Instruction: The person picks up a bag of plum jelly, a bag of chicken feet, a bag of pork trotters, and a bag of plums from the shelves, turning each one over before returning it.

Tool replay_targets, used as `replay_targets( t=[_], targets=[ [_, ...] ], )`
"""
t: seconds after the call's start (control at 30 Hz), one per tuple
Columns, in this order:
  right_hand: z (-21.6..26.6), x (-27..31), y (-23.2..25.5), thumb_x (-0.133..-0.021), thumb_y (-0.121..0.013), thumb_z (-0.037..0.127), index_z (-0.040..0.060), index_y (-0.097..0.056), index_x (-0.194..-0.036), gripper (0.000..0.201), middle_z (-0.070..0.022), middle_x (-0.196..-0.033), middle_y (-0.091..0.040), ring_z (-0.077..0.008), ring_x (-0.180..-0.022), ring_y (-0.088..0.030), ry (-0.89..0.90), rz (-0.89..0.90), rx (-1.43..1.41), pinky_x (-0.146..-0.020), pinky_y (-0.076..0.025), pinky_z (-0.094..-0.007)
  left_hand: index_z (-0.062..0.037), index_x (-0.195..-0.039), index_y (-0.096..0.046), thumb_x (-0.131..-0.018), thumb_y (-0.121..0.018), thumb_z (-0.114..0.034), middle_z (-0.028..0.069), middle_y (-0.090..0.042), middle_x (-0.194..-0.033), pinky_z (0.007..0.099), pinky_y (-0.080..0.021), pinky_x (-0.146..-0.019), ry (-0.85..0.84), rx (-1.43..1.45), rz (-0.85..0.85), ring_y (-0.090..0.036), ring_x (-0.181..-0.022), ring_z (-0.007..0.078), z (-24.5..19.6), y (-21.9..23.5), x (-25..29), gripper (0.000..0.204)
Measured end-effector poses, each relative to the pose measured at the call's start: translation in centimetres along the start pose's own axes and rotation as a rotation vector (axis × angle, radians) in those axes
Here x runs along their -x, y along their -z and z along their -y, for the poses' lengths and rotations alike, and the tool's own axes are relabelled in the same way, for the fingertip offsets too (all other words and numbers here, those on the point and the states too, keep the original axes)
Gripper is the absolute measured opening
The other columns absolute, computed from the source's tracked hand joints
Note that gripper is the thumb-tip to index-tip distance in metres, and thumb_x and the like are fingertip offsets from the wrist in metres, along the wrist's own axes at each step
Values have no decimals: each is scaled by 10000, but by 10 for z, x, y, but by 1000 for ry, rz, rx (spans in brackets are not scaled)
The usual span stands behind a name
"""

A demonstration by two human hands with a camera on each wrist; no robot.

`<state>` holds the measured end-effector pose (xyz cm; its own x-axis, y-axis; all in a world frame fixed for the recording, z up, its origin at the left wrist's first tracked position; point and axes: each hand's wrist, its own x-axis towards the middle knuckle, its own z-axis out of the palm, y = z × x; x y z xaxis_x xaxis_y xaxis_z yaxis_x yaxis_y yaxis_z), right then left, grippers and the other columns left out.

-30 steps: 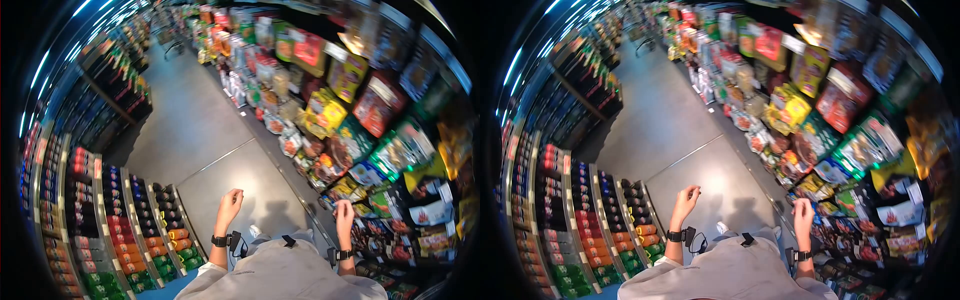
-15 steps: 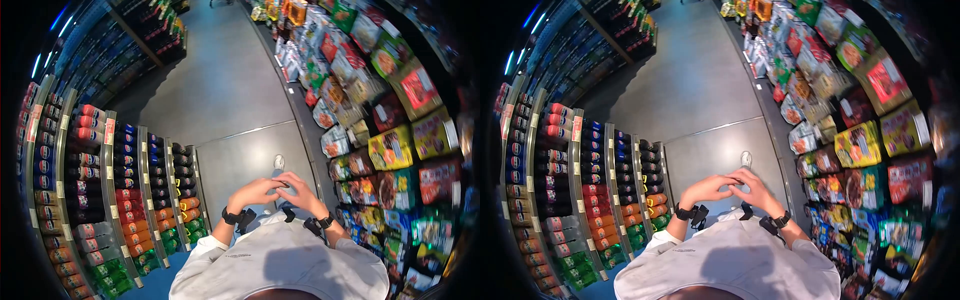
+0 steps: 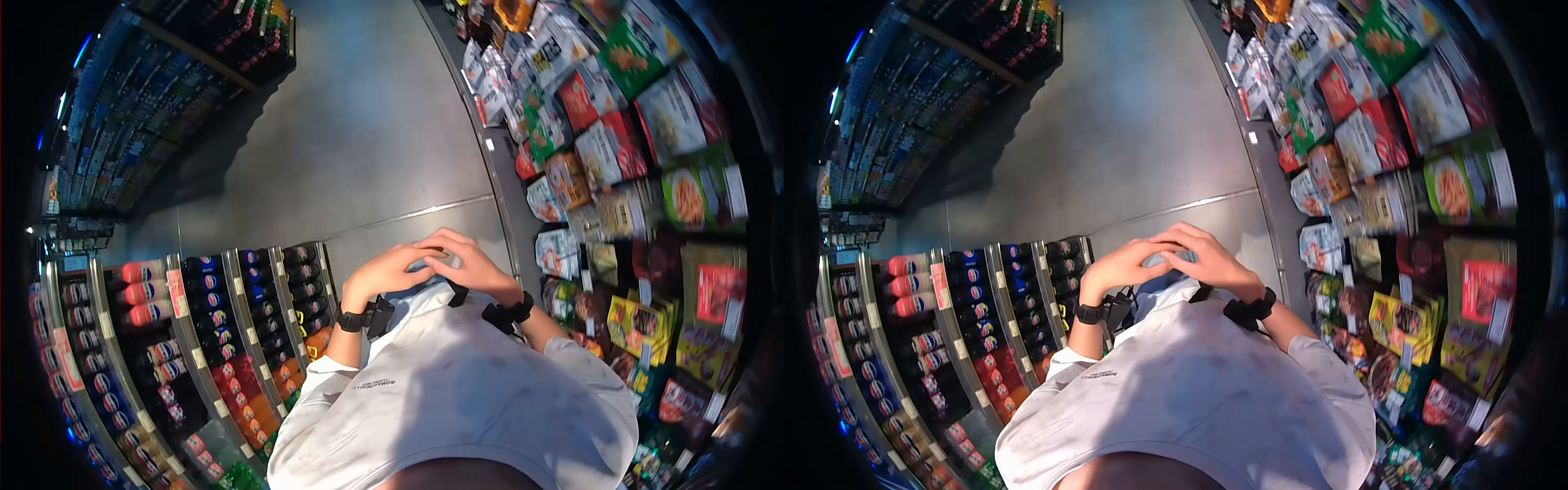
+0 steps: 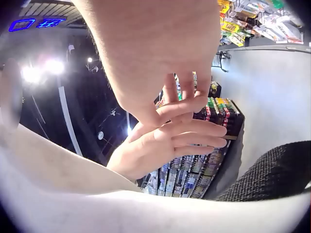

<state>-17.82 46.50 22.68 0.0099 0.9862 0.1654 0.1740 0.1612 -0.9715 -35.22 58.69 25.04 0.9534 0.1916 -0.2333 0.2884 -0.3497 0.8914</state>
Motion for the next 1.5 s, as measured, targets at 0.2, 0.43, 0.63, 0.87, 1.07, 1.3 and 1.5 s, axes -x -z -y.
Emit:
replay_targets(
  t=[0.2, 0.43, 0.63, 0.87, 1.07, 1.3, 1.5],
  targets=[
    [-49, -165, 28, -929, -661, 67, 53, -656, -1258, 330, -96, -1020, -647, -228, -913, -639, -20, 103, 15, -828, -515, -338, -45, -1211, -683, -922, -623, -110, 159, -695, -1191, 394, -494, -981, -35, 189, -12, -652, -1122, 311, 85, 139, -61, 302],
    [-86, -406, 43, -925, -659, 25, 13, -647, -1210, 286, -139, -1032, -677, -281, -948, -665, -47, 149, 114, -858, -526, -365, -37, -1164, -699, -924, -635, -124, 152, -695, -1186, 384, -503, -966, -45, 109, -126, -657, -1106, 296, 173, 340, -130, 263],
    [-93, -581, 87, -943, -638, 26, -5, -639, -1198, 257, -125, -1070, -673, -220, -994, -661, -114, 83, 41, -919, -513, -338, -17, -1121, -688, -936, -608, -160, 149, -685, -1220, 379, -493, -980, -58, 119, -109, -651, -1121, 314, 191, 507, -212, 248],
    [-167, -741, 148, -946, -629, 52, -2, -642, -1202, 262, -109, -1044, -669, -189, -959, -647, -156, -39, -45, -891, -517, -310, 2, -1093, -686, -926, -623, -166, 156, -686, -1162, 399, -502, -903, 39, -84, 65, -653, -1041, 328, 218, 675, -333, 245],
    [-208, -914, 254, -948, -620, 42, 5, -668, -1165, 226, -116, -1060, -690, -234, -1018, -662, -34, -23, -60, -917, -517, -348, -31, -1186, -668, -974, -611, -192, 163, -690, -1131, 393, -497, -897, -34, -86, -79, -647, -1033, 311, 252, 824, -453, 272],
    [-238, -1100, 365, -986, -585, 90, 0, -699, -1047, 158, -96, -1016, -705, -197, -967, -670, -41, 65, 33, -883, -514, -321, -21, -1219, -656, -989, -610, -222, 180, -716, -1042, 389, -524, -861, 115, -80, -270, -682, -967, 312, 268, 987, -548, 309],
    [-303, -1271, 416, -1010, -581, 132, -18, -696, -1017, 189, -97, -988, -709, -173, -947, -680, -138, 63, 28, -875, -521, -310, 3, -1112, -705, -1019, -566, -221, 167, -738, -955, 372, -545, -798, 114, 51, -718, -710, -876, 294, 319, 1145, -631, 280]
  ],
)
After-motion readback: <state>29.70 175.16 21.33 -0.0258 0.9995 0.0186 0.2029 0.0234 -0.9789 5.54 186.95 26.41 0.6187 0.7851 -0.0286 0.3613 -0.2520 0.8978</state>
